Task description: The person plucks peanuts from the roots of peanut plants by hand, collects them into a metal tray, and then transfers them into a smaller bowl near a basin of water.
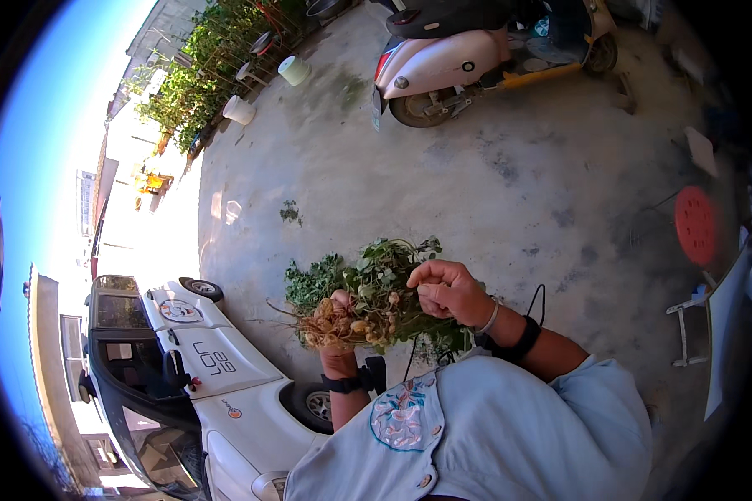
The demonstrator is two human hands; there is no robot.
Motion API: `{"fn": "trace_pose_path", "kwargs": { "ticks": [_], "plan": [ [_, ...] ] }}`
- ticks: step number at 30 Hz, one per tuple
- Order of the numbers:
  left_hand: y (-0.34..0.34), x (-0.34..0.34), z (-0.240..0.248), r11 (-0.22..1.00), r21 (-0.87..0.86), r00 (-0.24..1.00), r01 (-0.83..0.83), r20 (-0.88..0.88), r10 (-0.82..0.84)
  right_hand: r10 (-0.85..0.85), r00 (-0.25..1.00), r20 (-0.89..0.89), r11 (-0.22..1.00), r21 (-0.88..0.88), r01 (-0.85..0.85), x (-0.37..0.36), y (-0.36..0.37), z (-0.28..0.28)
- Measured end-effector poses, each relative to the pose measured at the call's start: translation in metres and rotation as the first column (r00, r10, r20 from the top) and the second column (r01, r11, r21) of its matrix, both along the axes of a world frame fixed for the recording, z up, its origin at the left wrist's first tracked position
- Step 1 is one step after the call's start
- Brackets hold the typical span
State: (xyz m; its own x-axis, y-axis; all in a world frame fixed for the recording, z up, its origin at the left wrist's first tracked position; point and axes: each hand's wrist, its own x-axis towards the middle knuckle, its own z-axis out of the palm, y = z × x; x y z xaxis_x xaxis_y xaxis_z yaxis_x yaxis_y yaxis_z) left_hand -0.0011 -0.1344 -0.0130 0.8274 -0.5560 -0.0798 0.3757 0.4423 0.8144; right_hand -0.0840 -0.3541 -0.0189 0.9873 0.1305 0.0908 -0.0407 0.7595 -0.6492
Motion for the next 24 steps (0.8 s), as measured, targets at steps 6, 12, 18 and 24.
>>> {"fn": "trace_pose_path", "kwargs": {
  "ticks": [6, 12, 18, 24],
  "plan": [
    [-0.021, -0.06, 0.022, 0.986, -0.086, 0.962, -0.146, 0.221, 0.162, 0.036, 0.999, 0.033, 0.908, -0.418, -0.019, -0.04, 0.01, 0.032],
    [-0.009, -0.106, 0.006, 0.93, -0.239, 0.96, -0.281, -0.068, 0.273, 0.08, 0.98, -0.182, 0.924, -0.356, -0.142, -0.091, 0.029, 0.041],
    [-0.008, -0.135, 0.0, 0.994, -0.027, 0.994, -0.105, -0.002, 0.105, -0.057, 0.99, -0.132, 0.883, -0.468, -0.011, -0.125, 0.032, 0.039],
    [-0.02, -0.165, -0.001, 0.975, 0.005, 0.972, 0.224, 0.067, -0.224, -0.224, 0.974, 0.043, 0.741, -0.642, 0.199, -0.141, 0.037, 0.054]
  ]
}}
